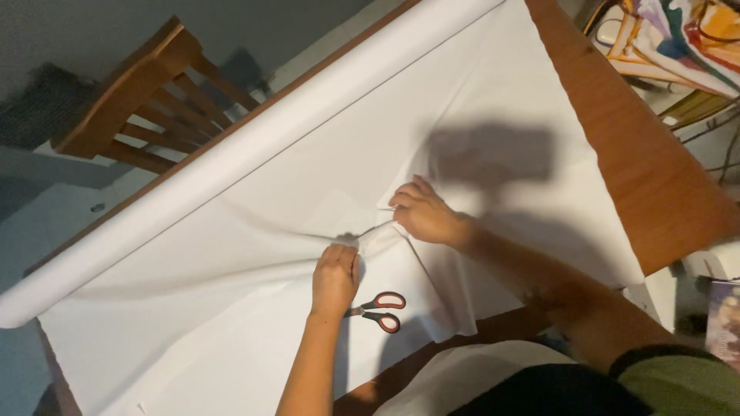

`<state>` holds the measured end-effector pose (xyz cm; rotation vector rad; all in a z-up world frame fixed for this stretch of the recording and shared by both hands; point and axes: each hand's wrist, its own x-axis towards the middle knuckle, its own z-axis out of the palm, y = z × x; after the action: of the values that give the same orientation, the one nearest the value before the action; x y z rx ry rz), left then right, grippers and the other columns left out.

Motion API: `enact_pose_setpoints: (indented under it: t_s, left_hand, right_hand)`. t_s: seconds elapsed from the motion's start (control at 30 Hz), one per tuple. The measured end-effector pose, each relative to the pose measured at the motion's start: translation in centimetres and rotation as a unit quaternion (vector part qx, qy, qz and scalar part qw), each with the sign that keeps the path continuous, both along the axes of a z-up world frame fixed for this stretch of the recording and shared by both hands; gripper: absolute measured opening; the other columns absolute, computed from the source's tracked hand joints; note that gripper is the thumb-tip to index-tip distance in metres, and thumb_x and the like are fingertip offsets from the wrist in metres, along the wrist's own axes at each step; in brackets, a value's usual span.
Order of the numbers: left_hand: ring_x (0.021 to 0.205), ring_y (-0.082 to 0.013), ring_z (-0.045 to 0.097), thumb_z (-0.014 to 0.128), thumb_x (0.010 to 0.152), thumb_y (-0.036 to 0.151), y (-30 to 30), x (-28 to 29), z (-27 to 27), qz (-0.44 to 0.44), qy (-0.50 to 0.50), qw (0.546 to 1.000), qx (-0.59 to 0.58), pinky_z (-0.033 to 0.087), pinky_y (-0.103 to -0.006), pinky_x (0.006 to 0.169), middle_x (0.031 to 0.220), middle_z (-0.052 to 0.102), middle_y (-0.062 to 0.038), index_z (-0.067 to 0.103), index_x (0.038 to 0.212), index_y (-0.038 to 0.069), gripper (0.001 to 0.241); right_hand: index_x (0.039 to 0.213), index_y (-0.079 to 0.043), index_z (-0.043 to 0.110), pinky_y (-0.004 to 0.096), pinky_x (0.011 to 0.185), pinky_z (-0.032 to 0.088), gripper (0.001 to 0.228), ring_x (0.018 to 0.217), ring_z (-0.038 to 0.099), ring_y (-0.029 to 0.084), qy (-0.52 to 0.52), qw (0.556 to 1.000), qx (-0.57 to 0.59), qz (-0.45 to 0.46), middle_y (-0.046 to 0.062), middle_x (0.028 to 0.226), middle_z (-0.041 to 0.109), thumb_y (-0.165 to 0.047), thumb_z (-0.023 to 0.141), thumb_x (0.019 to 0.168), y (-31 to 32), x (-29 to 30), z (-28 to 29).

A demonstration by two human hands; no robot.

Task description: Cutting a large roll of white fabric into smaller sections using scissors on a wooden table.

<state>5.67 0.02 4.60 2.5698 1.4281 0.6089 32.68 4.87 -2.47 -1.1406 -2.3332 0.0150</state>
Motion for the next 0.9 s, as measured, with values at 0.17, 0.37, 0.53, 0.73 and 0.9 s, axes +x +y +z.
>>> enact_pose_setpoints:
  t_s: [0.17, 0.37, 0.53, 0.73, 0.9]
  left_hand:
    - [0.096, -0.0273, 0.068, 0.065, 0.093, 0.014, 0.2, 0.1, 0.4, -0.013, -0.018, 1.0, -0.004, 0.055, -0.0367, 0.089, 0.091, 0.068, -0.009, 0.073, 0.1, 0.007, 0.012]
    - [0.1, -0.0339, 0.069, 0.077, 0.078, 0.004, 0.7, -1.6, -0.1, 0.01, 0.047, 0.999, 0.005, 0.054, -0.0412, 0.095, 0.093, 0.07, -0.016, 0.074, 0.099, 0.004, 0.021]
    - [0.095, -0.0306, 0.069, 0.068, 0.093, 0.018, 0.2, 0.4, 2.0, 0.009, 0.069, 0.998, -0.003, 0.054, -0.0395, 0.091, 0.088, 0.069, -0.013, 0.073, 0.095, 0.005, 0.014]
    - [0.078, -0.0323, 0.067, 0.069, 0.094, 0.028, 0.3, 0.5, -1.2, 0.08, 0.025, 0.995, -0.05, 0.055, -0.0399, 0.077, 0.071, 0.062, -0.011, 0.065, 0.077, 0.008, 0.027]
    - [0.066, -0.0331, 0.063, 0.074, 0.09, 0.036, 0.1, 1.1, -3.2, 0.142, -0.034, 0.985, -0.094, 0.053, -0.0403, 0.066, 0.058, 0.051, -0.009, 0.048, 0.064, 0.014, 0.043]
  right_hand:
    - [0.095, -0.015, 0.074, 0.058, 0.115, 0.033, 0.02, 0.123, 0.058, 0.025, 0.11, 0.99, -0.02, 0.09, 0.004, 0.115, 0.069, -0.031, 0.078, 0.083, -1.5, -6.4, 5.7]
    - [0.087, -0.019, 0.074, 0.057, 0.12, 0.028, 0.019, 0.121, 0.06, 0.023, 0.086, 0.994, -0.018, 0.057, 0.0, 0.102, 0.07, -0.036, 0.071, 0.095, -0.3, -3.8, 0.2]
    - [0.103, -0.02, 0.073, 0.053, 0.117, 0.033, 0.016, 0.118, 0.062, 0.022, 0.108, 0.994, 0.001, 0.028, 0.0, 0.11, 0.071, -0.034, 0.065, 0.1, -0.9, -2.7, 1.2]
    - [0.12, -0.017, 0.065, 0.053, 0.1, 0.047, 0.036, 0.109, 0.065, 0.03, 0.069, 0.977, -0.135, -0.15, 0.007, 0.114, 0.069, -0.021, 0.077, 0.086, -0.4, 7.0, -0.5]
    - [0.098, -0.024, 0.069, 0.044, 0.093, 0.043, 0.023, 0.103, 0.06, 0.02, -0.055, 0.985, -0.119, -0.111, -0.003, 0.097, 0.065, -0.036, 0.079, 0.081, 0.8, 9.2, -3.7]
